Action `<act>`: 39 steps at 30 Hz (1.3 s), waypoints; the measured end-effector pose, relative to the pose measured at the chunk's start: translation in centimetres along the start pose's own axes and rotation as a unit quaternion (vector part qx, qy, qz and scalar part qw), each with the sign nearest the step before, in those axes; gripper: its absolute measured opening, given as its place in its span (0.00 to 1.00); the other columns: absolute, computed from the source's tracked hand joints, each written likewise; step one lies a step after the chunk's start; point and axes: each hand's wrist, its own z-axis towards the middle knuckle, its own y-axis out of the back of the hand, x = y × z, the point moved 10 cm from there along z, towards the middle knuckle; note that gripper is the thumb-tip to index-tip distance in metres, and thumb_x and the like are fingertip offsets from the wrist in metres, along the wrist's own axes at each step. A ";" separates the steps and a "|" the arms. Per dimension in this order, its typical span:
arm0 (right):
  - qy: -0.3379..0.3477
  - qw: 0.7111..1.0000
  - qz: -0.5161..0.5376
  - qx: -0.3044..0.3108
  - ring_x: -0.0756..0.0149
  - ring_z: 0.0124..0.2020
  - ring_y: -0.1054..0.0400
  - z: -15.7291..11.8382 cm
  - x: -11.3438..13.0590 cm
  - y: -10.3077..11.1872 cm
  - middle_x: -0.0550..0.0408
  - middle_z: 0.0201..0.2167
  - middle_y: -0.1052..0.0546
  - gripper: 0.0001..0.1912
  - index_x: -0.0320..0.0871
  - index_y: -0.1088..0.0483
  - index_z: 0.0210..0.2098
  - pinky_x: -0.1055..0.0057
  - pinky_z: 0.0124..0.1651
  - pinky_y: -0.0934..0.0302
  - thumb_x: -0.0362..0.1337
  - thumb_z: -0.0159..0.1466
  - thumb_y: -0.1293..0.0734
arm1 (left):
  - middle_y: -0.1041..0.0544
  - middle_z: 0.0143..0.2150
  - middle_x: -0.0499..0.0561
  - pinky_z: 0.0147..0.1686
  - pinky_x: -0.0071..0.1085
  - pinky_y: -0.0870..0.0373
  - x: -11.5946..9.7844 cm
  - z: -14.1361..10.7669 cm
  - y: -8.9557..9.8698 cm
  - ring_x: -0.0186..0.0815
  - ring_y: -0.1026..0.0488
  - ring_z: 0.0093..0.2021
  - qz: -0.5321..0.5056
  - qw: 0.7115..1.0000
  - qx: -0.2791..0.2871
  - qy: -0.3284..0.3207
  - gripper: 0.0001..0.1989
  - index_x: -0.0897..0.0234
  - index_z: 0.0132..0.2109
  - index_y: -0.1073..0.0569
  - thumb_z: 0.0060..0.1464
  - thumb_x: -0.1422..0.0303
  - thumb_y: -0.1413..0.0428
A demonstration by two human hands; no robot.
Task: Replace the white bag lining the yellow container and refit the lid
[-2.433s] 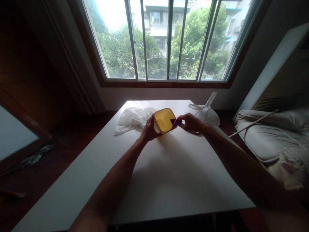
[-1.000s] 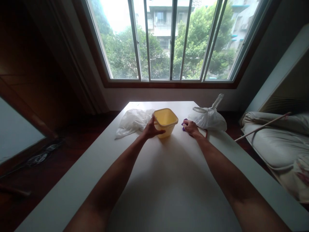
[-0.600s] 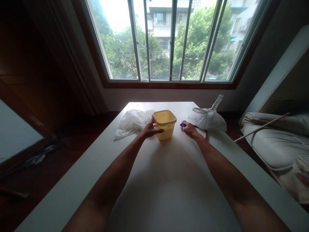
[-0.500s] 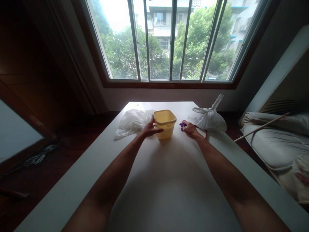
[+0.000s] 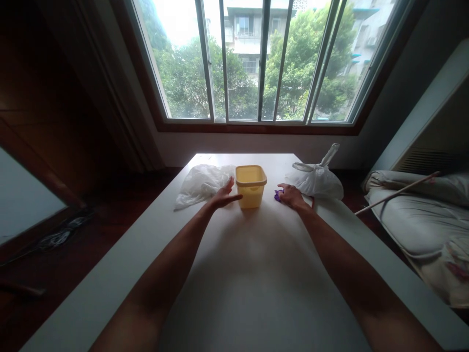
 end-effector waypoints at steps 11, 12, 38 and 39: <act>0.080 0.980 0.094 -0.153 0.55 0.56 0.31 -3.0 4.0 5.7 0.49 0.53 0.22 0.18 0.41 0.24 0.49 0.60 0.64 0.44 0.34 0.62 0.37 | 0.33 0.67 0.58 0.70 0.53 0.51 1.0 -3.3 6.0 0.52 0.44 0.71 0.369 0.926 -0.086 0.006 0.15 0.65 0.41 0.19 0.48 0.77 0.47; 0.091 0.979 0.100 -0.156 0.56 0.56 0.31 -3.4 4.6 6.1 0.49 0.52 0.22 0.17 0.41 0.23 0.48 0.61 0.64 0.43 0.34 0.62 0.37 | 0.33 0.67 0.58 0.70 0.55 0.52 1.3 -3.5 6.0 0.53 0.43 0.70 0.382 0.921 -0.077 0.017 0.14 0.64 0.39 0.19 0.47 0.78 0.46; 0.302 0.941 0.146 -0.041 0.59 0.48 0.25 -11.9 20.4 4.9 0.53 0.55 0.24 0.16 0.46 0.23 0.49 0.65 0.49 0.31 0.34 0.63 0.35 | 0.20 0.46 0.56 0.54 0.40 0.26 -8.8 -8.5 8.6 0.42 0.24 0.48 0.314 0.923 -0.206 -0.086 0.16 0.66 0.43 0.19 0.55 0.73 0.51; 0.304 0.942 0.138 -0.031 0.57 0.51 0.26 -12.0 20.8 4.1 0.53 0.58 0.26 0.16 0.46 0.23 0.49 0.63 0.52 0.31 0.34 0.63 0.34 | 0.20 0.45 0.56 0.54 0.40 0.26 -9.3 -8.9 8.5 0.42 0.23 0.47 0.296 0.929 -0.205 -0.087 0.15 0.65 0.42 0.19 0.55 0.73 0.50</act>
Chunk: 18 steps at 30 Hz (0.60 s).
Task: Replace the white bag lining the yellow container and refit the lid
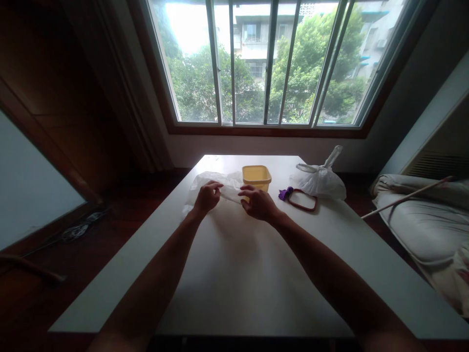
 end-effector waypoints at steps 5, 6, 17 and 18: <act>-0.027 0.999 -0.006 0.036 0.54 0.52 0.26 -0.2 -0.5 -2.7 0.51 0.61 0.27 0.18 0.44 0.23 0.52 0.58 0.57 0.33 0.35 0.63 0.34 | 0.18 0.44 0.54 0.50 0.40 0.23 -0.7 -1.7 0.7 0.42 0.22 0.45 -0.118 0.992 0.024 0.045 0.12 0.63 0.42 0.19 0.55 0.69 0.45; -0.033 0.999 -0.004 0.036 0.54 0.52 0.26 -0.3 -0.7 -2.8 0.50 0.59 0.26 0.18 0.43 0.24 0.52 0.58 0.57 0.33 0.36 0.63 0.34 | 0.18 0.45 0.54 0.50 0.41 0.23 -0.6 -2.1 0.7 0.42 0.21 0.45 -0.143 0.988 0.029 0.052 0.12 0.63 0.44 0.19 0.55 0.67 0.45; -0.094 0.995 -0.017 -0.015 0.55 0.56 0.29 -1.3 -3.2 -2.0 0.46 0.57 0.25 0.21 0.39 0.26 0.55 0.62 0.61 0.36 0.38 0.64 0.35 | 0.22 0.47 0.56 0.43 0.41 0.24 0.6 -5.5 1.0 0.43 0.23 0.39 0.011 0.991 0.133 -0.011 0.23 0.62 0.49 0.22 0.51 0.53 0.37; -0.095 0.995 -0.019 -0.015 0.55 0.56 0.29 -1.3 -3.4 -1.9 0.46 0.58 0.25 0.21 0.39 0.26 0.56 0.62 0.62 0.37 0.38 0.64 0.34 | 0.22 0.46 0.56 0.43 0.41 0.24 1.0 -5.5 0.9 0.43 0.23 0.39 0.040 0.989 0.139 -0.004 0.23 0.62 0.48 0.21 0.50 0.53 0.37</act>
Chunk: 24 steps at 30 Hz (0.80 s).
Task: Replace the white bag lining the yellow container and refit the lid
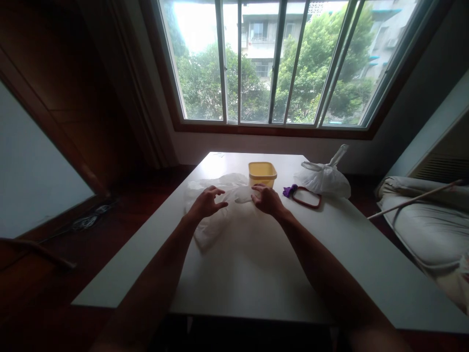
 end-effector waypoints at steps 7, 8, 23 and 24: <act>0.004 1.000 0.018 -0.018 0.57 0.57 0.29 0.7 -1.1 1.1 0.47 0.57 0.25 0.20 0.40 0.25 0.54 0.63 0.63 0.38 0.36 0.64 0.34 | 0.21 0.37 0.54 0.41 0.39 0.29 1.2 -0.2 -0.3 0.44 0.24 0.37 0.119 0.991 0.021 0.064 0.09 0.60 0.34 0.20 0.55 0.63 0.43; 0.004 1.000 0.021 -0.021 0.57 0.57 0.29 0.8 -1.3 1.3 0.47 0.57 0.24 0.19 0.41 0.25 0.54 0.63 0.62 0.38 0.36 0.64 0.34 | 0.21 0.37 0.54 0.40 0.38 0.29 1.3 -0.2 0.0 0.44 0.24 0.37 0.123 0.990 0.011 0.075 0.10 0.60 0.34 0.20 0.56 0.63 0.44; 0.068 0.992 0.100 0.039 0.56 0.46 0.25 0.5 0.5 -0.6 0.44 0.49 0.20 0.14 0.41 0.20 0.46 0.62 0.51 0.32 0.35 0.62 0.31 | 0.20 0.43 0.56 0.47 0.37 0.30 -1.4 -0.8 1.9 0.47 0.23 0.45 0.144 0.981 -0.056 0.115 0.25 0.62 0.59 0.28 0.57 0.60 0.42; 0.079 0.990 0.112 0.041 0.56 0.46 0.25 0.4 0.8 -0.6 0.44 0.49 0.20 0.14 0.40 0.21 0.46 0.62 0.51 0.32 0.34 0.61 0.31 | 0.20 0.47 0.57 0.48 0.37 0.30 -2.8 -0.6 1.3 0.47 0.23 0.47 0.144 0.985 -0.049 0.083 0.28 0.61 0.61 0.29 0.56 0.58 0.40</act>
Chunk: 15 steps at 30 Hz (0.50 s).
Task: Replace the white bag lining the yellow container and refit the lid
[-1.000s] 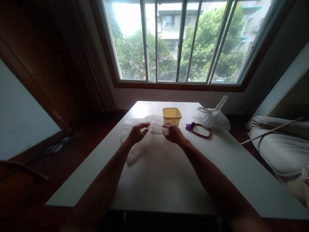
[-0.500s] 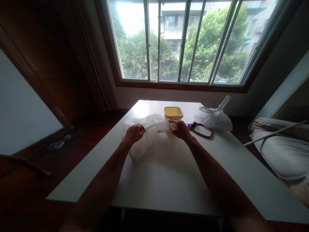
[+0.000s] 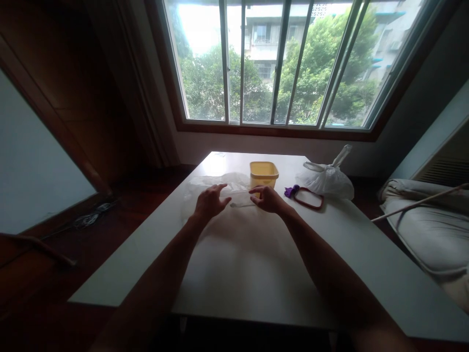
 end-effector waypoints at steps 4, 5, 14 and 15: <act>0.044 0.993 0.091 0.058 0.66 0.35 0.26 -0.1 1.5 -1.2 0.45 0.50 0.21 0.16 0.40 0.21 0.48 0.68 0.42 0.31 0.33 0.61 0.32 | 0.20 0.50 0.56 0.47 0.36 0.31 -3.7 -0.5 -1.8 0.46 0.23 0.48 -0.005 0.998 0.028 -0.060 0.28 0.58 0.63 0.30 0.57 0.56 0.41; 0.048 0.990 0.113 0.072 0.69 0.31 0.28 -0.1 1.8 -1.4 0.45 0.51 0.21 0.17 0.41 0.22 0.49 0.70 0.38 0.32 0.32 0.60 0.32 | 0.20 0.47 0.56 0.45 0.35 0.31 -3.9 -0.6 -2.2 0.46 0.23 0.46 -0.004 0.997 0.035 -0.062 0.23 0.58 0.59 0.27 0.59 0.57 0.43; 0.015 0.999 0.022 -0.023 0.64 0.38 0.26 0.1 -1.0 -0.2 0.49 0.44 0.19 0.22 0.42 0.23 0.50 0.67 0.46 0.32 0.26 0.57 0.34 | 0.24 0.31 0.51 0.31 0.31 0.42 -1.7 -0.5 0.2 0.37 0.29 0.31 -0.067 0.996 -0.047 -0.024 0.14 0.62 0.31 0.30 0.63 0.62 0.50; 0.009 1.000 0.020 -0.016 0.63 0.38 0.26 0.1 -1.2 -0.4 0.50 0.43 0.19 0.24 0.42 0.24 0.53 0.67 0.46 0.32 0.27 0.57 0.33 | 0.26 0.29 0.50 0.31 0.30 0.42 -1.5 -0.4 0.6 0.35 0.31 0.29 -0.092 0.994 -0.061 -0.020 0.14 0.62 0.29 0.31 0.63 0.62 0.50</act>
